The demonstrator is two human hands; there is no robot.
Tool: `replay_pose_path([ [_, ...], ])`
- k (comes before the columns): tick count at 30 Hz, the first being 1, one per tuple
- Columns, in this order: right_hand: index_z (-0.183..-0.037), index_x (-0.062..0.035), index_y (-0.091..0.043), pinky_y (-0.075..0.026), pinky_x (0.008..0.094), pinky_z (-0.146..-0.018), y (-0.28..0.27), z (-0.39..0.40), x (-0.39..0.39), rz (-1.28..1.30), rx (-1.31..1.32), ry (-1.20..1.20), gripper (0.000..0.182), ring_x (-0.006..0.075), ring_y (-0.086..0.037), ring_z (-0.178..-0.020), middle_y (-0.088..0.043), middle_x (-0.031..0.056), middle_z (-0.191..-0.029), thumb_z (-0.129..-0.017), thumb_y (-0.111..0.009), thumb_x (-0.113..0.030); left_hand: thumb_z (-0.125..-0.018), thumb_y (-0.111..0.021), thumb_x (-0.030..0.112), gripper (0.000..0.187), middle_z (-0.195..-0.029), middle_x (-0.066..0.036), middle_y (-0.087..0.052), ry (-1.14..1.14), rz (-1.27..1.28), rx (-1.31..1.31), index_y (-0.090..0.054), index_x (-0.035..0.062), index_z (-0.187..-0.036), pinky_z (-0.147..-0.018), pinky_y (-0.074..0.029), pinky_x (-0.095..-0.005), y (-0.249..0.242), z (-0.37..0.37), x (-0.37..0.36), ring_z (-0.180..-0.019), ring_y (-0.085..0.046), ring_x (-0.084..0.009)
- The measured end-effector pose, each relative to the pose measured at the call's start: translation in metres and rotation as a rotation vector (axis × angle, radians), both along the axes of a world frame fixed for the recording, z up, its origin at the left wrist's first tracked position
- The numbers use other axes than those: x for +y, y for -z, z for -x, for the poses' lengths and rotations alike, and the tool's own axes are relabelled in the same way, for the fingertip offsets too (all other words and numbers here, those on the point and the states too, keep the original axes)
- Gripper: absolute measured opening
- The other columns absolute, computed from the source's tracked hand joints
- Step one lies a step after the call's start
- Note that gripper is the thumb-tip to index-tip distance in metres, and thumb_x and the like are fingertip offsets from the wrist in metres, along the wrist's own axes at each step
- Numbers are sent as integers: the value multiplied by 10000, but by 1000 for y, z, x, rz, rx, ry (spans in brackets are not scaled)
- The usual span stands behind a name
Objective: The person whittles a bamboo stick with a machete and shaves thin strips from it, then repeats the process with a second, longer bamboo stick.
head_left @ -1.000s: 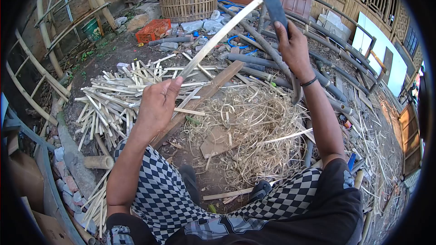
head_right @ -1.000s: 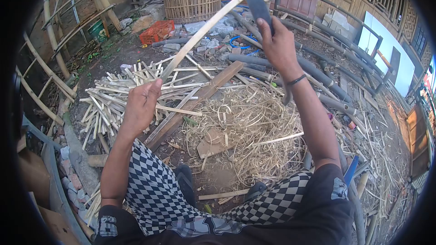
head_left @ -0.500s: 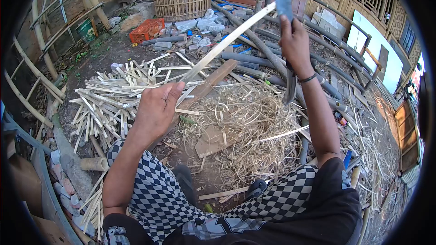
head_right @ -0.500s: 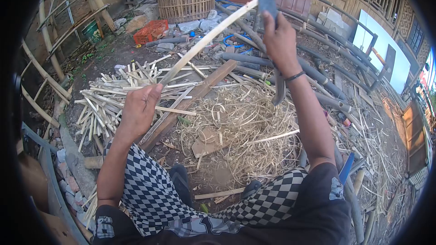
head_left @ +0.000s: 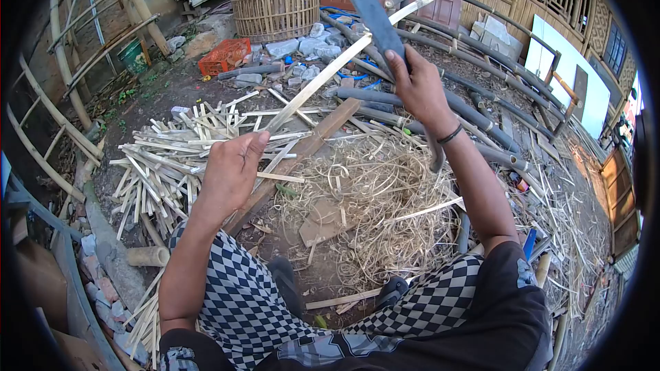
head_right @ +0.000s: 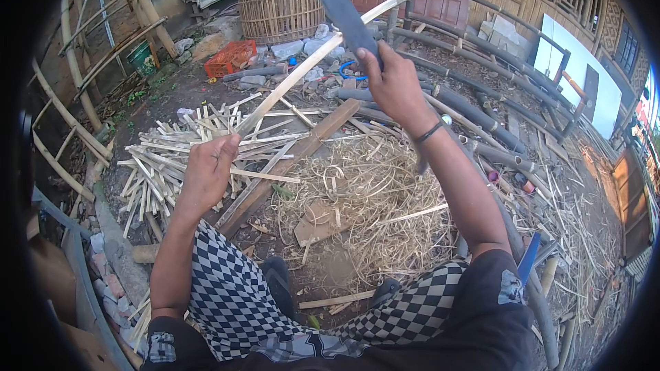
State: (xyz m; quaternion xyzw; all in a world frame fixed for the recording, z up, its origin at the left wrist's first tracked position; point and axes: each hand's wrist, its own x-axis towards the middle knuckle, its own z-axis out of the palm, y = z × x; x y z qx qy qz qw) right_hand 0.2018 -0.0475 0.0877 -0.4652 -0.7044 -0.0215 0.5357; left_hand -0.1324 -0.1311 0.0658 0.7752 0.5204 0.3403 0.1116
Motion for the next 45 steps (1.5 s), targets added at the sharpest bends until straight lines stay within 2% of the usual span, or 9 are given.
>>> replay_pose_path([
  [5, -1003, 17, -607, -460, 390, -561, -3, 14, -8, -52, 18, 82, 369, 254, -605, -552, -592, 183, -669, -1049, -555, -346, -1080, -440, 437, 573, -613, -144, -474, 42, -46, -64, -577, -51, -813, -603, -408, -406, 4, -11, -7, -588, -437, -240],
  [9, -971, 10, -603, -503, 504, -660, -5, 15, -8, 38, -103, 71, 372, 462, -671, -777, -656, 266, -752, -1041, -544, -351, -1079, -454, 419, 546, -608, -145, -459, -30, -45, 16, -579, -48, -826, -599, -404, -408, 5, -2, 0, -585, -420, -239],
  [13, -951, 28, -604, -505, 476, -652, -30, 19, -18, 191, 213, 91, 391, 428, -679, -717, -645, 229, -688, -1046, -530, -344, -1076, -463, 415, 544, -590, -139, -445, 24, -21, -42, -577, -51, -820, -587, -397, -415, -5, -14, -11, -577, -398, -237],
  [15, -942, 33, -604, -502, 461, -637, 0, 33, -14, -80, -80, 85, 396, 398, -689, -701, -650, 221, -693, -1050, -521, -338, -1075, -466, 414, 543, -587, -144, -445, 28, -43, -66, -579, -50, -817, -584, -394, -420, 8, -10, -6, -568, -403, -244],
  [31, -939, 12, -562, -479, 530, -643, -4, 42, -12, 126, 142, -39, 349, 486, -630, -718, -624, 267, -713, -1028, -570, -326, -1081, -462, 389, 512, -582, -169, -458, -18, -60, -36, -626, -48, -871, -584, -406, -426, -1, -12, -2, -547, -429, -285],
  [33, -952, 1, -549, -478, 542, -620, 13, 64, -29, 2, -150, -11, 339, 487, -638, -722, -631, 264, -715, -1028, -562, -329, -1079, -461, 390, 513, -584, -171, -461, -7, -59, -10, -631, -49, -875, -588, -409, -427, 0, -17, 1, -547, -436, -291],
  [37, -959, -4, -556, -482, 529, -599, 9, 58, -20, 19, -224, -30, 335, 471, -640, -689, -622, 252, -685, -1035, -550, -330, -1080, -445, 416, 535, -593, -174, -482, -19, -121, 29, -647, -42, -892, -595, -418, -424, 5, -4, 5, -555, -471, -295],
  [39, -905, 0, -566, -474, 501, -576, -6, 54, -16, 69, 75, -74, 353, 456, -631, -649, -612, 236, -662, -1044, -541, -323, -1080, -444, 418, 536, -598, -176, -490, -27, -85, -8, -645, -41, -888, -597, -419, -423, -1, -9, -2, -560, -477, -296],
  [45, -982, -9, -539, -473, 569, -609, 28, 82, -28, 116, -197, -145, 327, 490, -623, -671, -610, 263, -668, -1035, -547, -331, -1078, -446, 429, 550, -601, -171, -494, -28, -59, 30, -657, -49, -908, -598, -422, -412, 2, -10, 3, -567, -478, -280],
])
